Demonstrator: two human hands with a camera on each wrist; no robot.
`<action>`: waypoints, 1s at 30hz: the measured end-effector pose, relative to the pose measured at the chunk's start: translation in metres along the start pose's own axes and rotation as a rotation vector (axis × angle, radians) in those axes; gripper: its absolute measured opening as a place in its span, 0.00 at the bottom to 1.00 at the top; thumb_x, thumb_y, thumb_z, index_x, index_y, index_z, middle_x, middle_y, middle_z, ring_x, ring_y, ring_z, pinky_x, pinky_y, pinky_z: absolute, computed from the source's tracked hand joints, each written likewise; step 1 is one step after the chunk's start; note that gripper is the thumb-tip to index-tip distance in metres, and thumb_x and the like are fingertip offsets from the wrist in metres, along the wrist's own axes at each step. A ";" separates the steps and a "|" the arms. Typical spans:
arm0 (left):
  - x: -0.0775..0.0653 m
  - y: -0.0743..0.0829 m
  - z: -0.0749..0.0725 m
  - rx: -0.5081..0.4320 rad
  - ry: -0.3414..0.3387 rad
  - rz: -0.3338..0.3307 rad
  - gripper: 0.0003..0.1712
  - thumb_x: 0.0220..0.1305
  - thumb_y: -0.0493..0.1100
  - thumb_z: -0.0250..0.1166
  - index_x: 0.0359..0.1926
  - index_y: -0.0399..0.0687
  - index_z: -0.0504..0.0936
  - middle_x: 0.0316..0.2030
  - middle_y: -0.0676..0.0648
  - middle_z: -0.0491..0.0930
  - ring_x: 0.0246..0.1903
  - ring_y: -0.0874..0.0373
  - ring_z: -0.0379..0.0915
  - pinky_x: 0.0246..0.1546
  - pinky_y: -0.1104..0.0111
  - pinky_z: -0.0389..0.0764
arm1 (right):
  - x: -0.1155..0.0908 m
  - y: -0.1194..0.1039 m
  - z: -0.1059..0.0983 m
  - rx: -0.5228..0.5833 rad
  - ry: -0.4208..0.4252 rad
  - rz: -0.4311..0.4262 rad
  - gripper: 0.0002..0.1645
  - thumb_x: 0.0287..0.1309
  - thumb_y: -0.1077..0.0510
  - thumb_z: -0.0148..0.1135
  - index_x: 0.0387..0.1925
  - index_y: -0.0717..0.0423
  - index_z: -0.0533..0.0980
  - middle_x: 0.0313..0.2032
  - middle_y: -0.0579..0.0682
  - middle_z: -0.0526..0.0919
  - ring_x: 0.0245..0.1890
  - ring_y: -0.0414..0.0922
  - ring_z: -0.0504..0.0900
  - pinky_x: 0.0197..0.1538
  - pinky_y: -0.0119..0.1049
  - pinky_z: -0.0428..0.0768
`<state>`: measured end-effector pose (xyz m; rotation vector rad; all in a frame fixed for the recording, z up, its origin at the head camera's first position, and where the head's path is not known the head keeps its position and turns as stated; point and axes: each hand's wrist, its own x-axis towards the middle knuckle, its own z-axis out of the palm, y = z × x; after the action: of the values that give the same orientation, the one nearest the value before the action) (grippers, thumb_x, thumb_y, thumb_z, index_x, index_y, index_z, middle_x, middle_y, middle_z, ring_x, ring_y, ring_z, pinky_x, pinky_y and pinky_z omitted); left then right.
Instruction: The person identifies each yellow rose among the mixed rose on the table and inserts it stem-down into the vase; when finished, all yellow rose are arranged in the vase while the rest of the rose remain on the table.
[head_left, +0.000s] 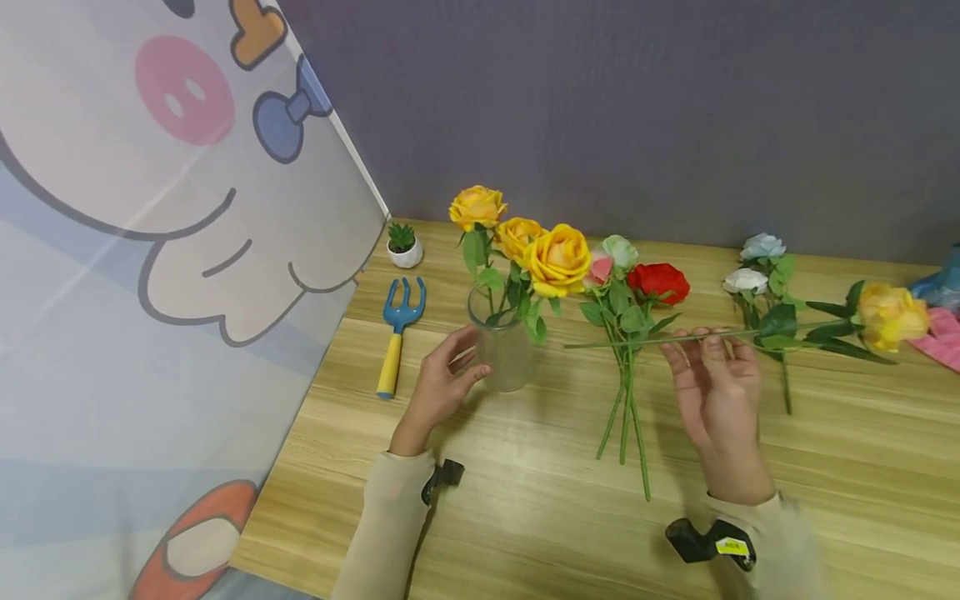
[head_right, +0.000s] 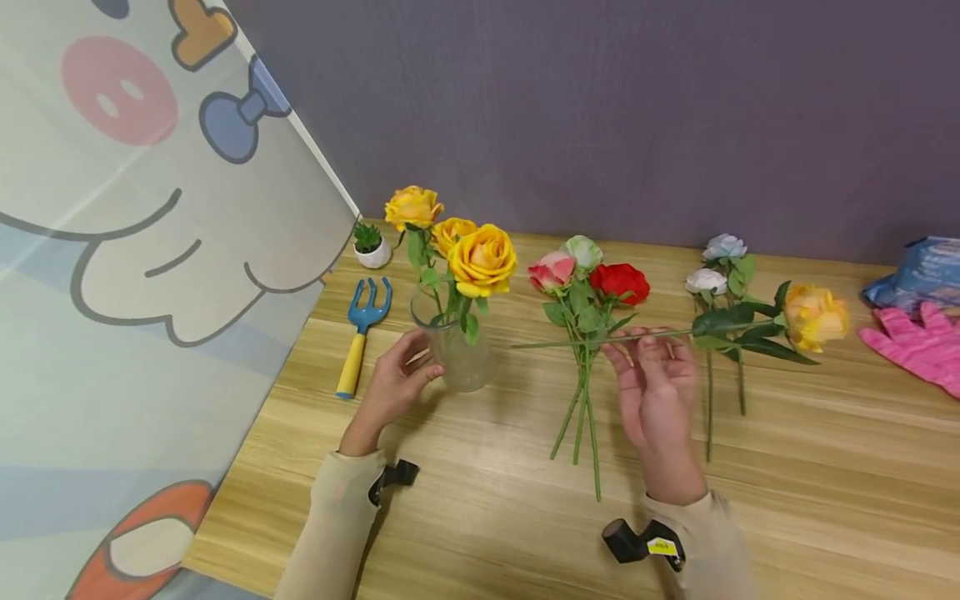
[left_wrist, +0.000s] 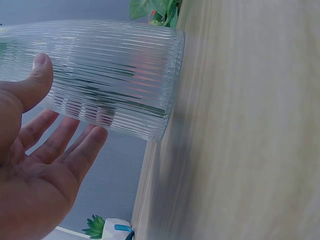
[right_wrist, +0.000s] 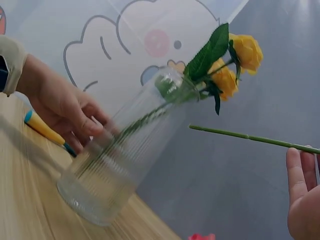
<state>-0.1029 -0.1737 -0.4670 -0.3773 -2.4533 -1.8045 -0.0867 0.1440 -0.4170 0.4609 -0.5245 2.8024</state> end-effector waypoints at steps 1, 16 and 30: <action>0.000 0.000 0.000 0.000 -0.001 0.001 0.37 0.59 0.25 0.72 0.68 0.26 0.70 0.66 0.27 0.73 0.66 0.34 0.72 0.65 0.56 0.81 | 0.000 0.001 0.001 0.000 -0.003 -0.002 0.07 0.73 0.75 0.48 0.41 0.75 0.73 0.40 0.66 0.84 0.44 0.59 0.86 0.52 0.48 0.90; 0.000 -0.002 -0.001 -0.006 0.001 -0.007 0.36 0.59 0.25 0.72 0.68 0.26 0.70 0.66 0.27 0.72 0.66 0.33 0.71 0.65 0.55 0.80 | 0.008 0.017 0.027 -0.017 -0.037 0.001 0.05 0.72 0.74 0.51 0.41 0.75 0.74 0.40 0.66 0.85 0.45 0.57 0.86 0.52 0.47 0.90; 0.000 -0.001 -0.001 -0.009 -0.005 0.007 0.35 0.59 0.24 0.72 0.67 0.25 0.70 0.64 0.26 0.73 0.65 0.33 0.72 0.65 0.55 0.81 | 0.017 0.030 0.046 -0.027 -0.073 -0.018 0.06 0.69 0.75 0.56 0.44 0.78 0.75 0.40 0.66 0.86 0.43 0.56 0.86 0.50 0.47 0.91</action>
<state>-0.1031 -0.1753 -0.4675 -0.3904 -2.4449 -1.8152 -0.0996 0.1024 -0.3792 0.5607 -0.5692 2.7666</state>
